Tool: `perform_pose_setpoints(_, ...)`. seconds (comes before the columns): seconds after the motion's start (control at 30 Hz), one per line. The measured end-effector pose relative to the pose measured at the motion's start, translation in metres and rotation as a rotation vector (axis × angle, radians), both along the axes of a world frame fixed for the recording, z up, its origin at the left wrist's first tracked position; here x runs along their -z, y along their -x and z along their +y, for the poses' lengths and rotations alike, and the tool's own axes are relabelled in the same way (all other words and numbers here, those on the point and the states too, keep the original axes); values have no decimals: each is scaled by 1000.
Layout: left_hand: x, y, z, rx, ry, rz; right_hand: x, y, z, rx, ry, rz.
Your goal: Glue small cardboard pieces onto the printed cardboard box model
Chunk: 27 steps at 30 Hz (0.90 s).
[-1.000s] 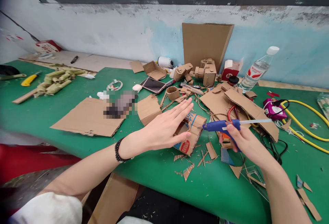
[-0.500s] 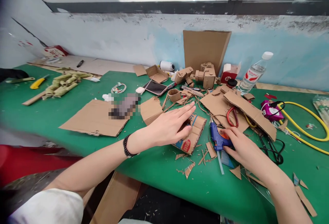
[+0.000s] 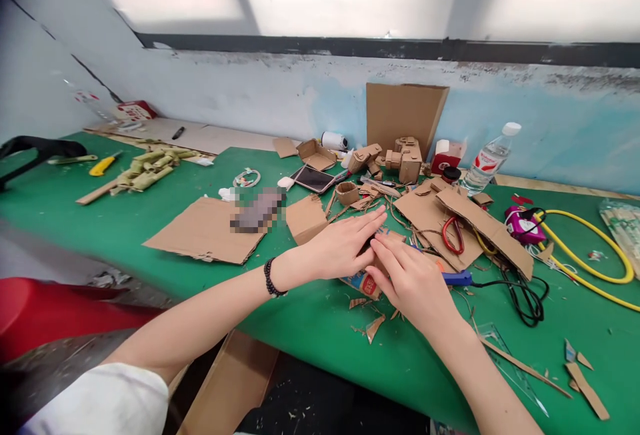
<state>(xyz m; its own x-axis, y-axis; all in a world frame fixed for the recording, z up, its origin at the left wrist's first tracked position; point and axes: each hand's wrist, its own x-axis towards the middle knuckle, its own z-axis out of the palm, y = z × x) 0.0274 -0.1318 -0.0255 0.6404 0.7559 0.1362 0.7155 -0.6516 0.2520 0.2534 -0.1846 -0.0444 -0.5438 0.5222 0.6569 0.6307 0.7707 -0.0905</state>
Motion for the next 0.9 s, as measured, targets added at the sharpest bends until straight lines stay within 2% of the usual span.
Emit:
perform_pose_setpoints(0.13, -1, -1, -1, 2, 5, 17, 11, 3, 3, 14, -27, 63)
perform_pose_setpoints(0.37, -3, -3, -3, -9, -1, 54, 5, 1, 3, -6, 32, 52)
perform_pose_setpoints(0.63, 3, -4, -5, -17, -56, 63, -2, -6, 7, -24, 89, -1)
perform_pose_setpoints(0.8, 6, -2, -1, -24, -35, 17, 2, -11, 12, -35, 78, 28)
perform_pose_setpoints(0.9, 5, -1, 4, -22, 52, -61, 8, -12, 14, -22, 75, 51)
